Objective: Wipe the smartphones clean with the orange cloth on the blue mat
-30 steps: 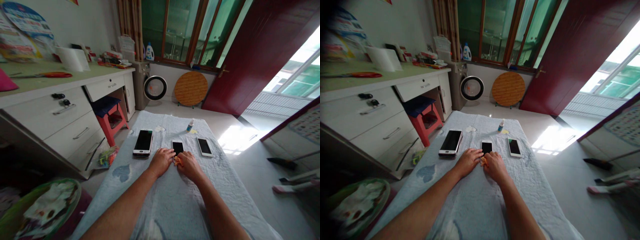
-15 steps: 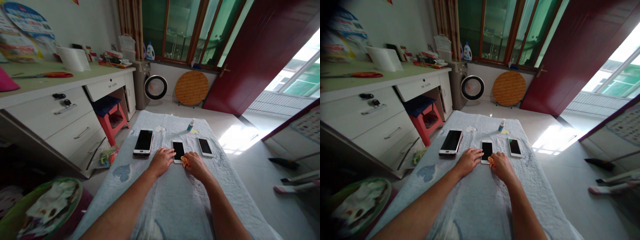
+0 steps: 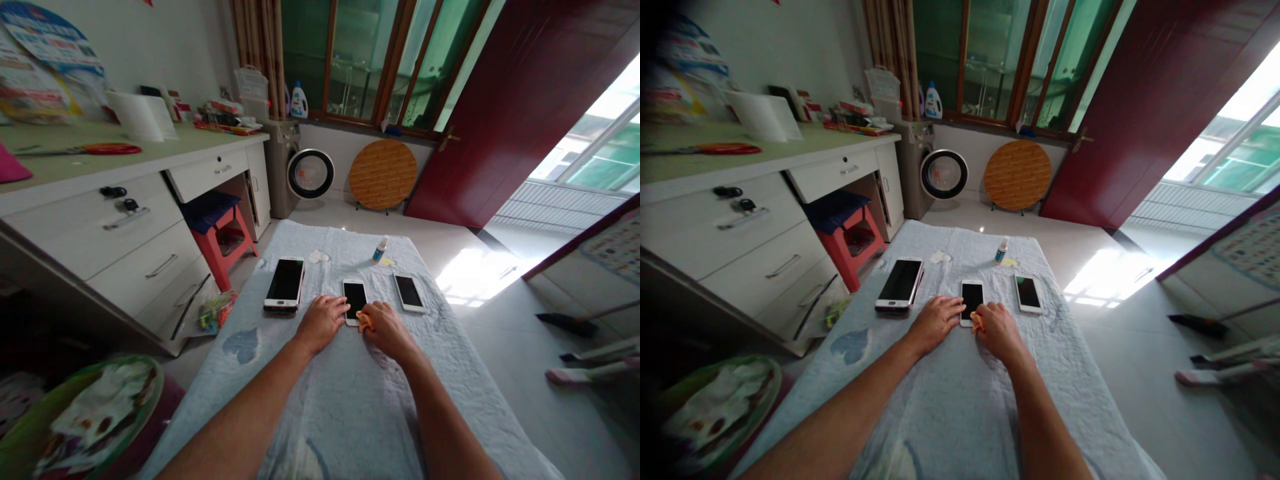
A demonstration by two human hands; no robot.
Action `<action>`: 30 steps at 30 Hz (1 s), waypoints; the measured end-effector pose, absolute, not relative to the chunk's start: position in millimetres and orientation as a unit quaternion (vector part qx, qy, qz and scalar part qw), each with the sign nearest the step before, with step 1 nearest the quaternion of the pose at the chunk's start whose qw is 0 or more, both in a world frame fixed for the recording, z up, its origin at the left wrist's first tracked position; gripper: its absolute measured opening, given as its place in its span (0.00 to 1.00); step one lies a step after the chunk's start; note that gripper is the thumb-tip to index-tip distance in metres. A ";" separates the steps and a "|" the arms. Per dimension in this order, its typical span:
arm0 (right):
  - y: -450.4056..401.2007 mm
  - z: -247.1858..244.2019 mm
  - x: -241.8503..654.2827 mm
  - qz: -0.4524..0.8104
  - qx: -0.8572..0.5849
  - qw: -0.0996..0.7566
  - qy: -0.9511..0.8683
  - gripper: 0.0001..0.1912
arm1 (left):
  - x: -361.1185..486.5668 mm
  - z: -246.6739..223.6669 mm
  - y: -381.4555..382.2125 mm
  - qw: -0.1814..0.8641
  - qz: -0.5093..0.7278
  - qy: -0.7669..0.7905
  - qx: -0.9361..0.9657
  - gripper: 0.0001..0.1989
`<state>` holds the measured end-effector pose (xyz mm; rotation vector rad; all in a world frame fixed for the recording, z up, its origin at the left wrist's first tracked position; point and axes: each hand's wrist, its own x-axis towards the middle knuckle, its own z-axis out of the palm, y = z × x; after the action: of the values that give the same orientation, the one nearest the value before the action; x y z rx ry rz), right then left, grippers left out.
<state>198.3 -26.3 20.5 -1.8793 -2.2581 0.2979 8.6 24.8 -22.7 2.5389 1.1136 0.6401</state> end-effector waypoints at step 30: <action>-28.4 18.7 207.1 0.083 -0.648 0.092 -0.752 0.08 | 8.0 -18.8 25.2 0.152 0.216 0.380 0.887 0.17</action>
<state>207.1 -28.4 18.7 -1.9231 -2.2324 0.2460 8.0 25.2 -18.8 2.5438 1.0895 0.6194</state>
